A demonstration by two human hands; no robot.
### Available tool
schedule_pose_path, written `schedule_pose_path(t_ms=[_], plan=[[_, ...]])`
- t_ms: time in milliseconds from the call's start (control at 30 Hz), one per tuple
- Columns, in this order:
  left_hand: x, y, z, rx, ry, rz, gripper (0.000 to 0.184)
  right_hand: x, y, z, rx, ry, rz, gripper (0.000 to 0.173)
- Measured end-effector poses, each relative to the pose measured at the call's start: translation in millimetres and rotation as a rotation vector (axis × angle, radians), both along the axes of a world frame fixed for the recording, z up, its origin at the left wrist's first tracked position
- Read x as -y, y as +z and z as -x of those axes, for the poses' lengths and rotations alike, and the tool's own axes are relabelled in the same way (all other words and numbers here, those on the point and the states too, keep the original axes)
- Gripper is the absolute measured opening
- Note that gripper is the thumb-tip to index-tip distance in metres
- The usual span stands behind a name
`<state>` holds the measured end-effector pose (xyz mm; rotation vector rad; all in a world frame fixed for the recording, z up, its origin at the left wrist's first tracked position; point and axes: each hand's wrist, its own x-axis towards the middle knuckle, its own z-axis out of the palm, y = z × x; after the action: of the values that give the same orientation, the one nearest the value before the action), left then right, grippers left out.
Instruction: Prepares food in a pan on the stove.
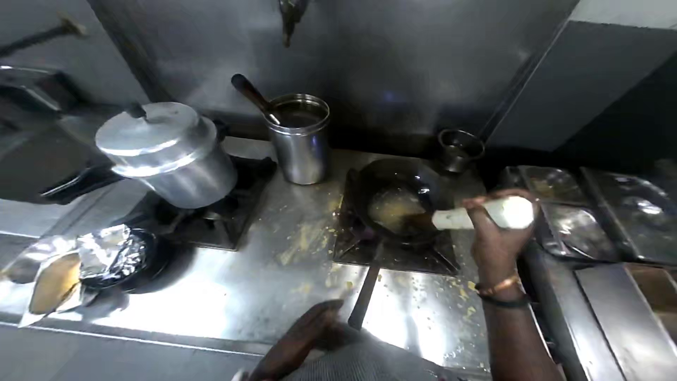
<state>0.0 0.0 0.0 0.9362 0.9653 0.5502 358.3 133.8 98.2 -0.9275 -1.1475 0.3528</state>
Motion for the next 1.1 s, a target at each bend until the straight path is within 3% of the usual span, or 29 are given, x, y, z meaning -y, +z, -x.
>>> schedule_pose_path(t_ms=[67, 167, 233, 333, 600, 767, 867, 933, 1000, 1100], plan=[[-24, 14, -30, 0.089, -0.144, -0.022, 0.069, -13, 6, 0, -0.103, 0.051, 0.080, 0.046], [-44, 19, -65, -0.072, -0.233, -0.137, 0.087, -16, 20, 9, -0.021, 0.169, 0.080, 0.045], [-40, 17, -69, -0.127, -0.290, -0.191, 0.078, -20, 11, 9, 0.108, 0.233, 0.220, 0.048], [-35, 16, -68, -0.158, -0.263, -0.214, 0.061, -47, 22, 4, 0.163, 0.283, 0.263, 0.050], [-19, 13, -64, -0.161, -0.146, -0.221, 0.050, -73, 26, 5, -0.111, 0.329, 0.209, 0.061], [-15, 15, -72, -0.161, -0.163, -0.218, 0.047, -84, -10, -7, -0.248, 0.205, 0.075, 0.053], [-17, 31, -73, -0.089, -0.164, -0.210, 0.042, -61, 5, -24, -0.208, 0.233, 0.188, 0.068], [-18, 54, -65, -0.025, -0.132, -0.210, 0.036, -23, 20, -27, 0.016, 0.163, 0.299, 0.072], [-23, 80, -51, -0.020, -0.121, -0.239, 0.031, 19, 40, -20, 0.251, 0.023, 0.338, 0.063], [-38, 92, -23, 0.001, -0.239, -0.229, 0.027, 58, 55, -2, 0.232, 0.038, 0.084, 0.050]])
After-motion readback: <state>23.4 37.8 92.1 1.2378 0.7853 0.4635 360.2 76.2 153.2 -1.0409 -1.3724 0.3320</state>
